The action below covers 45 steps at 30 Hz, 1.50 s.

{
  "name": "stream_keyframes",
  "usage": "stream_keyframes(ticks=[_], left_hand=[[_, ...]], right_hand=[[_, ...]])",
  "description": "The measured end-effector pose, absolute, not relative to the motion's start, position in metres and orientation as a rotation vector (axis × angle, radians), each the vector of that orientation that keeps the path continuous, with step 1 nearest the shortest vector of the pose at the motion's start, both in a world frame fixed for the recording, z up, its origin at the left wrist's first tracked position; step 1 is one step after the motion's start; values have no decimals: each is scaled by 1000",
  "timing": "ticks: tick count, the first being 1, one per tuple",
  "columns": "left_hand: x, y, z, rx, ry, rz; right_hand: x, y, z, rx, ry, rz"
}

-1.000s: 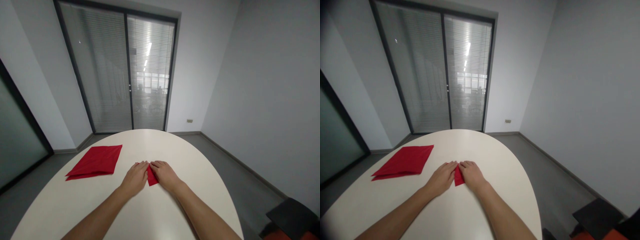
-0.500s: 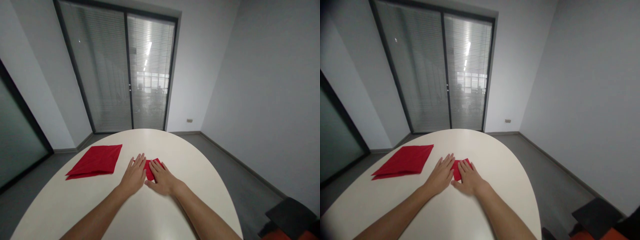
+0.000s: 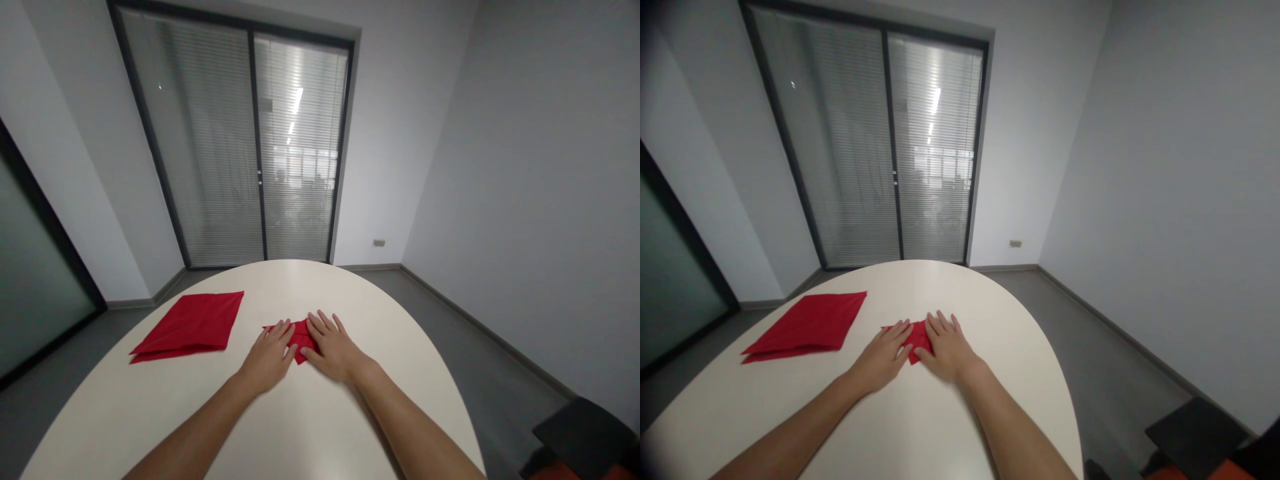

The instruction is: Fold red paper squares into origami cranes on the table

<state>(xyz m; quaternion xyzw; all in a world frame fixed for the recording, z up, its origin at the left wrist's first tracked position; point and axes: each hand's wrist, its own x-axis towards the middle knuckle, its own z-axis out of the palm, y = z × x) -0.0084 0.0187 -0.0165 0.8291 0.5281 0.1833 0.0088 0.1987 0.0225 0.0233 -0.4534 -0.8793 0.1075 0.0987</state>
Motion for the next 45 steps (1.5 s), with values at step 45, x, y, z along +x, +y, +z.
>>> stream_keyframes(ticks=[45], left_hand=[[-8,13,4,2442,1633,789]], right_hand=[[197,42,14,-1214,-2340,234]])
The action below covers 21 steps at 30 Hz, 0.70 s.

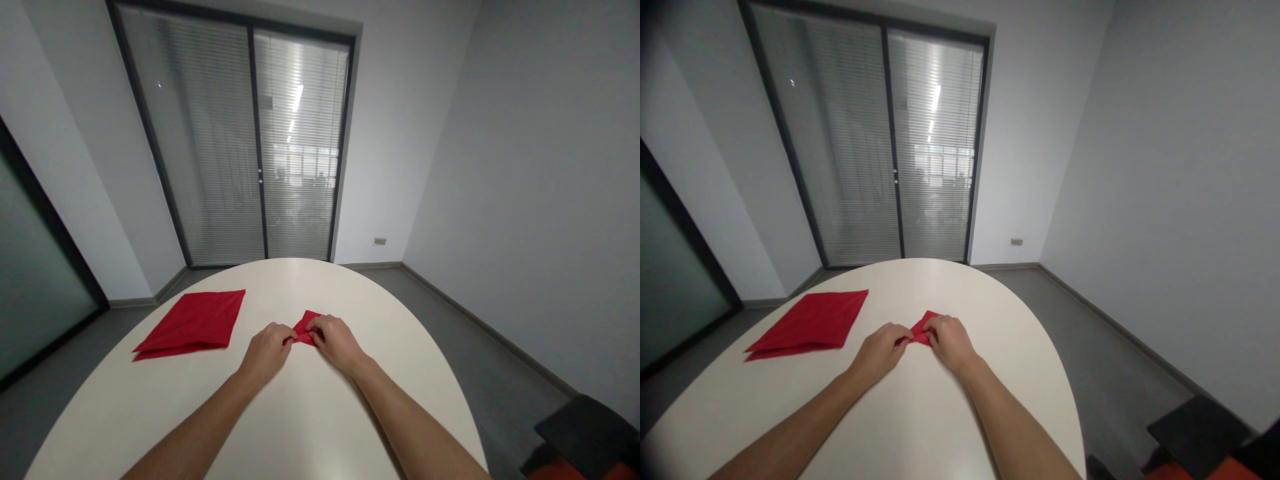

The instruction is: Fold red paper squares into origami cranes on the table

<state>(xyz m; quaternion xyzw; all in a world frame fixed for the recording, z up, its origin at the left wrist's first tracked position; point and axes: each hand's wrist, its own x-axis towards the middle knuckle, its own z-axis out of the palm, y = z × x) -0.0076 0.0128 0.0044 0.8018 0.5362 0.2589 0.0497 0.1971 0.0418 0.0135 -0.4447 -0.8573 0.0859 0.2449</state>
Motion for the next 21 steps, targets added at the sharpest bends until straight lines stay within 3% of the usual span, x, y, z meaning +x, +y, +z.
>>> stream_keyframes(ticks=[11,21], left_hand=[[-1,7,13,2633,1612,696],[-3,11,7,2420,1378,963]], right_hand=[[188,34,16,-1291,-2329,188],[193,31,13,-1073,-2382,387]])
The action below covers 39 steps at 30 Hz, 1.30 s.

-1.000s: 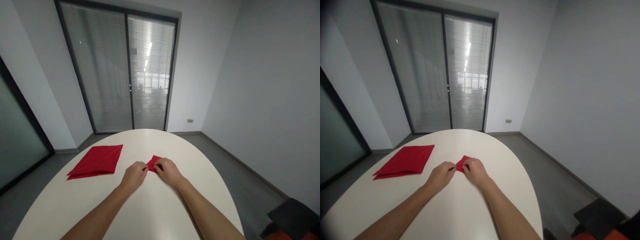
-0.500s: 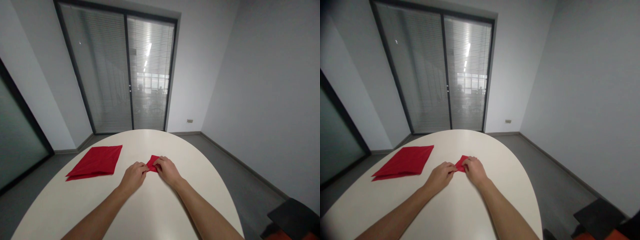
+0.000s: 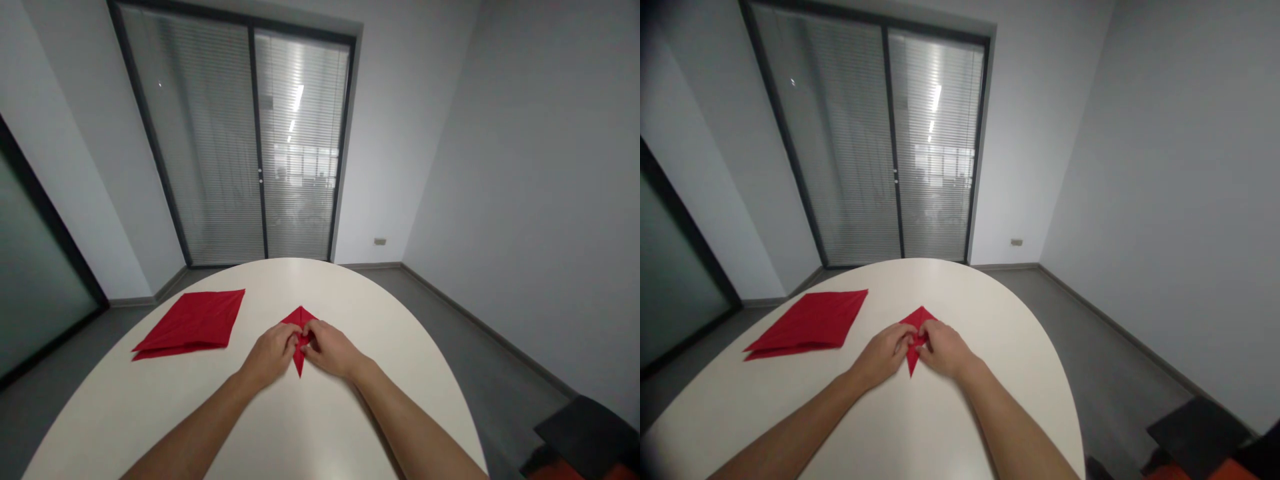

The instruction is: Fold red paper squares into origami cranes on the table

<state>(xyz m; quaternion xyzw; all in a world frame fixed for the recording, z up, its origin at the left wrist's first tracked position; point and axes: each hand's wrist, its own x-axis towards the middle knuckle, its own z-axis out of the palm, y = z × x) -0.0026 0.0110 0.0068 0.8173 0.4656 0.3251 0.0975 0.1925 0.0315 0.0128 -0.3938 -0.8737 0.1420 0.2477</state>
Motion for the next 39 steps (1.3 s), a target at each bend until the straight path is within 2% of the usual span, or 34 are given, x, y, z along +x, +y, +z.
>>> stream_keyframes(ticks=[10,19,27,39], left_hand=[[-7,15,-2,2462,1346,839],[-8,13,1,2602,1642,707],[-10,10,1,2632,1728,651],[-7,13,0,2611,1717,736]], right_hand=[[200,31,15,-849,-2438,541],[205,32,17,-849,-2551,427],[212,39,14,-1100,-2436,170],[203,36,23,-1077,-2491,180]])
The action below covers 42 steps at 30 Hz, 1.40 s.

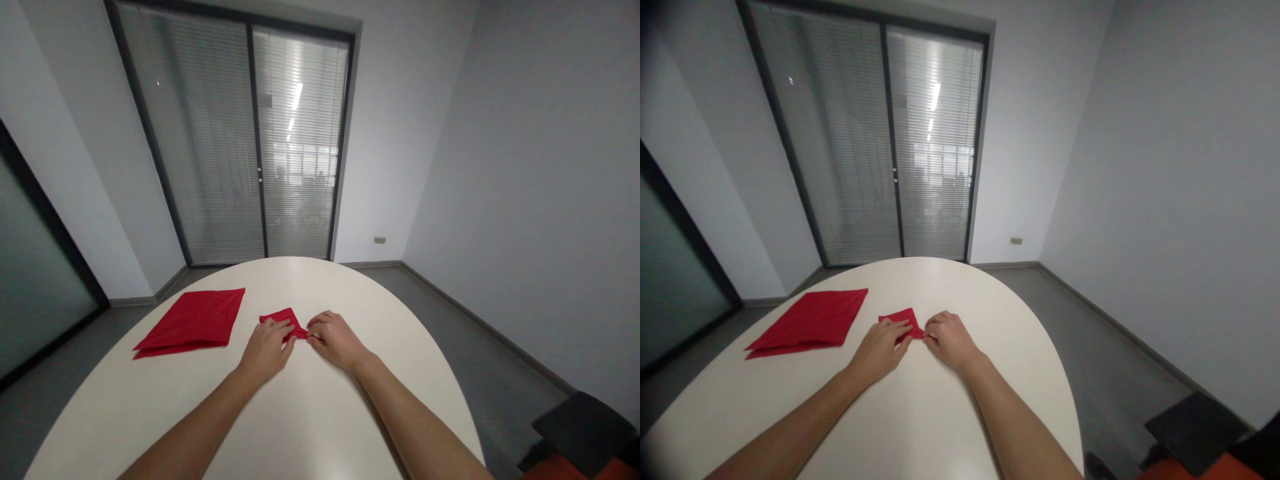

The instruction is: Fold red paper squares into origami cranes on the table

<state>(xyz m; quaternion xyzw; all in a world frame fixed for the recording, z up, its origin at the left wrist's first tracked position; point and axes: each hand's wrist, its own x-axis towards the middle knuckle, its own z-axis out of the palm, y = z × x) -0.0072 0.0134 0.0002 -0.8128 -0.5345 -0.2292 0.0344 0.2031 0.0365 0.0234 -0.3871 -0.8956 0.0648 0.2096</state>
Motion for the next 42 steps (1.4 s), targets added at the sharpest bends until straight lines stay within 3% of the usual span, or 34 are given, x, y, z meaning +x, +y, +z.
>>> stream_keyframes(ticks=[22,28,33,42], left_hand=[[-9,17,6,-2448,-1768,-750],[-9,18,3,-2402,-1729,-788],[-9,20,-1,-2503,-1664,-804],[-8,16,-8,-2614,-1589,-675]], right_hand=[[191,23,31,-1223,-2520,89],[177,5,24,-1057,-2638,297],[180,6,17,-1188,-2696,491],[193,18,18,-1452,-2616,541]])
